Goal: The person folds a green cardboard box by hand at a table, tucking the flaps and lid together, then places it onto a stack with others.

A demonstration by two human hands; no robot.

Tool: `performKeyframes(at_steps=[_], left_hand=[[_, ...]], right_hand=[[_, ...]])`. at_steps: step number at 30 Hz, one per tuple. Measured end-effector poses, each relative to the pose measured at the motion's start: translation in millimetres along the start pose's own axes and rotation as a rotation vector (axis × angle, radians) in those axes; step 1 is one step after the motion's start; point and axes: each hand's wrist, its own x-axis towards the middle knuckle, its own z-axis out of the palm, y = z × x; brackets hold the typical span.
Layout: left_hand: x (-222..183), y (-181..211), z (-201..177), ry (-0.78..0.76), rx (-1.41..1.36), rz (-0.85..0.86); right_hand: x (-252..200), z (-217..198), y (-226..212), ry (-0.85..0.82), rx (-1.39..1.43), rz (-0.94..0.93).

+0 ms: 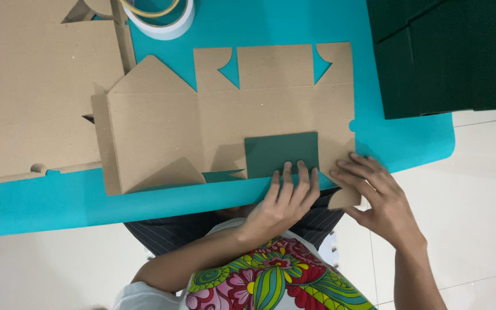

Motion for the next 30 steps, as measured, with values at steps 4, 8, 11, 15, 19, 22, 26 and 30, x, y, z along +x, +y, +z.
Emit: performKeyframes(at_steps=[4,8,11,15,19,22,26,30], left_hand=[[-1,2,3,0.009,-0.025,0.02],[0,4,1,0.023,0.007,0.014],[3,2,-5,0.013,0.001,0.003],[6,7,-4,0.006,0.026,-0.006],[9,13,3,0.0,0.01,0.004],[8,16,5,-0.017,0.002,0.001],[9,17,4,-0.043,-0.019,-0.006],[6,20,4,-0.049,-0.046,-0.032]], right_hand=[[-1,3,11,0.046,0.07,0.007],[-2,20,25,0.222,0.082,0.075],[1,31,32,0.293,0.041,0.16],[15,33,25,0.285,0.057,0.29],[20,31,27,0.252,0.11,0.283],[19,30,22,0.253,0.116,0.315],[22,24,9,0.218,0.129,0.397],[19,23,30,0.094,0.117,0.498]])
